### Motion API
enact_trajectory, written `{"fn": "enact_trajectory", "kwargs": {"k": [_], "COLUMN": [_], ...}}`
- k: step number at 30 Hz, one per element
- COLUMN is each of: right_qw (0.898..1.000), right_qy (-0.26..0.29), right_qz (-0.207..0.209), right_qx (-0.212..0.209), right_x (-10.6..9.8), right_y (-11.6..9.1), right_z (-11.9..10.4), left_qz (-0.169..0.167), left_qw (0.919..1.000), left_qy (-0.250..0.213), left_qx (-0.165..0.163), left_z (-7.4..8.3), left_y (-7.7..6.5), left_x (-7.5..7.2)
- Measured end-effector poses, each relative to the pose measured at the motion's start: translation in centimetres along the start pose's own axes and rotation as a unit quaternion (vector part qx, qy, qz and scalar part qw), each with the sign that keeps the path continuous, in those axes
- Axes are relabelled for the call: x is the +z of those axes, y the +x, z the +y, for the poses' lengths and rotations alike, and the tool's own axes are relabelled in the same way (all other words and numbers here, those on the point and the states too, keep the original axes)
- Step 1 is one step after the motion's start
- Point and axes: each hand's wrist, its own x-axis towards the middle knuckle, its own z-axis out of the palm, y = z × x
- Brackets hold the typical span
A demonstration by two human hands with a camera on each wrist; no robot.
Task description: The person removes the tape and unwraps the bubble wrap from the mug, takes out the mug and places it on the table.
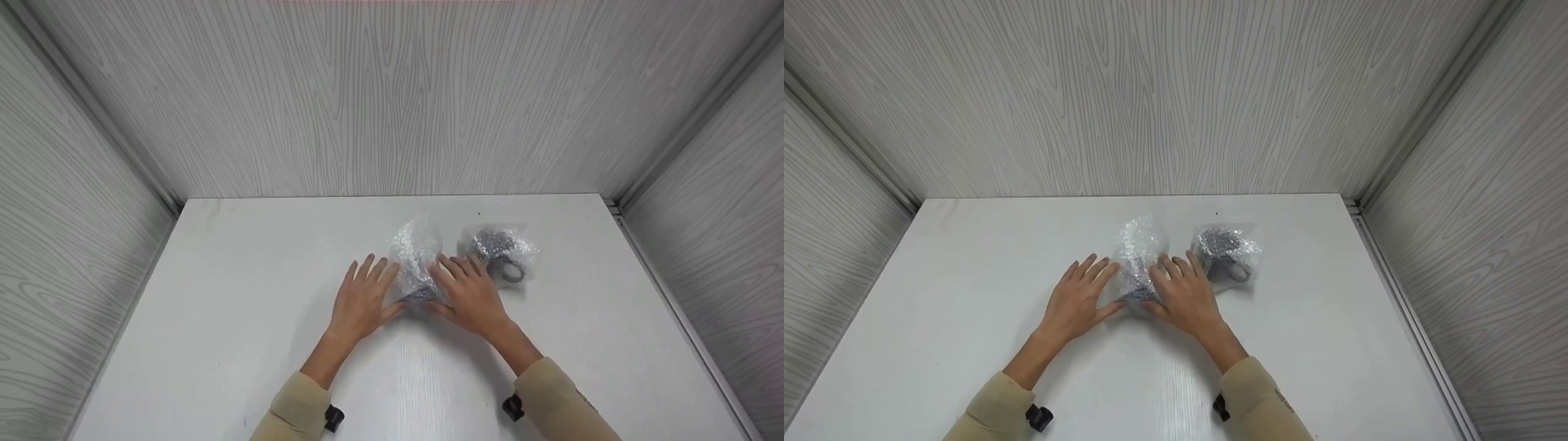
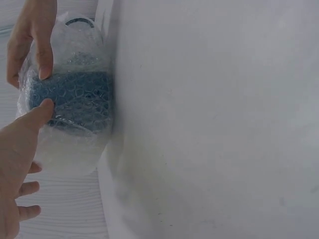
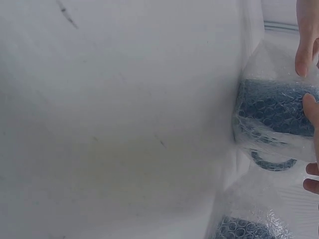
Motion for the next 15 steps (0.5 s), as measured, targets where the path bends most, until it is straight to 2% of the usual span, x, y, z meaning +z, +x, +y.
{"fn": "enact_trajectory", "kwargs": {"k": [5,15], "right_qw": [1.000,1.000], "right_qy": [-0.001,0.014], "right_qz": [0.005,0.012], "right_qx": [-0.005,-0.010], "right_x": [0.0,-0.2], "right_y": [0.2,0.0], "right_z": [-0.4,-1.2], "left_qz": [-0.008,0.006], "left_qw": [0.9998,0.9998], "left_qy": [-0.015,-0.014], "left_qx": [-0.008,-0.008], "left_z": [-0.2,-0.3], "left_y": [-0.4,-1.4], "left_x": [-0.3,-0.5]}}
